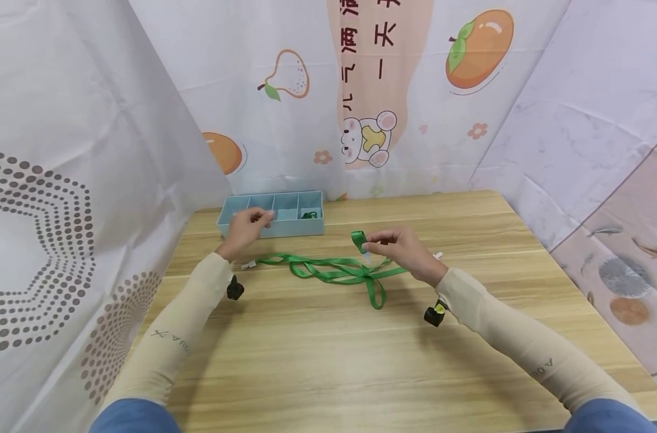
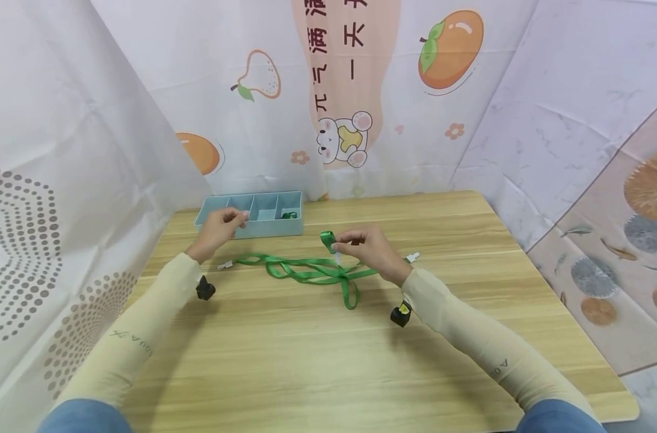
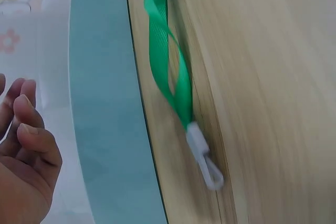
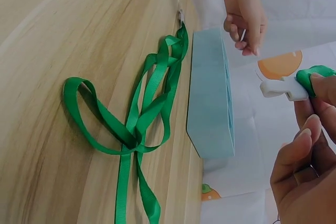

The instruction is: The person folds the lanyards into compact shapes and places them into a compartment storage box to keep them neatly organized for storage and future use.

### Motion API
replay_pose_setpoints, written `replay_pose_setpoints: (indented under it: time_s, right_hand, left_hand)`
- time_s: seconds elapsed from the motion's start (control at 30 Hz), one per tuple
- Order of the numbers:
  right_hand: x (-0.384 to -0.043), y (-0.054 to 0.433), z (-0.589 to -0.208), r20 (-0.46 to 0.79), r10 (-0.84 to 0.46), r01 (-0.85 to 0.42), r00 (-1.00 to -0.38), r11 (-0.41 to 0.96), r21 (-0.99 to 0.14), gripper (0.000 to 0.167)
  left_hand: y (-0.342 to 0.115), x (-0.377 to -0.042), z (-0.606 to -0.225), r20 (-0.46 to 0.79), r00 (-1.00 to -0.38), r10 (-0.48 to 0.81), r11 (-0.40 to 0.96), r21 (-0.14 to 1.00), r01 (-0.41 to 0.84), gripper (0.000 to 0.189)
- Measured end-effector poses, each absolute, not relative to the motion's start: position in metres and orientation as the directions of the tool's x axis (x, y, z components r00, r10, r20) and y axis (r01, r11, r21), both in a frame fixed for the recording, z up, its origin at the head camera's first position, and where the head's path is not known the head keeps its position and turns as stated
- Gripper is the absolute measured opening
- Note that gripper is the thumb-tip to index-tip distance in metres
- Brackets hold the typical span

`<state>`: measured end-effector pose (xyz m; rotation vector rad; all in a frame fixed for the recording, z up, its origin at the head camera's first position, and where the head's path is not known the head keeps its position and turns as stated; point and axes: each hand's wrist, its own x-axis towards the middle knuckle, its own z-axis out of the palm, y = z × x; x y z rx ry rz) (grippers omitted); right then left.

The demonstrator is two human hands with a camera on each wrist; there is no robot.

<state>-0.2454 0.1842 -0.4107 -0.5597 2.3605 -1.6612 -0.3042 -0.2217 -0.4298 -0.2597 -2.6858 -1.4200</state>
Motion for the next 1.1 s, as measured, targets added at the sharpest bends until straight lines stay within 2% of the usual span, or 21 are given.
replay_pose_setpoints:
  time_s: [0.27,0.57,0.77,1.1]
  right_hand:
    - [-0.245,0.188,-0.414,0.072,-0.424,-0.212,-0.903,0.291,-0.933,0.022]
    - [-0.242,0.190,-0.416,0.074,-0.421,-0.211,-0.904,0.289,-0.934,0.024]
    - [-0.241,0.189,-0.419,0.078,-0.433,-0.215,-0.898,0.278,-0.936,0.022]
    - [-0.243,0.189,-0.422,0.071,-0.431,-0.207,-0.900,0.278,-0.938,0.017]
  left_hand:
    - [-0.251,-0.305,-0.430,0.189,-0.982,0.028,0.576,0.799,0.170,0.045]
    - [-0.275,-0.303,-0.436,0.193,-0.972,-0.132,0.661,0.748,0.059,0.049]
    - [-0.295,-0.305,-0.445,0.199,-0.964,-0.177,0.697,0.716,0.020,0.052]
    - [-0.315,-0.311,-0.456,0.153,-0.941,-0.302,0.690,0.716,-0.106,0.045]
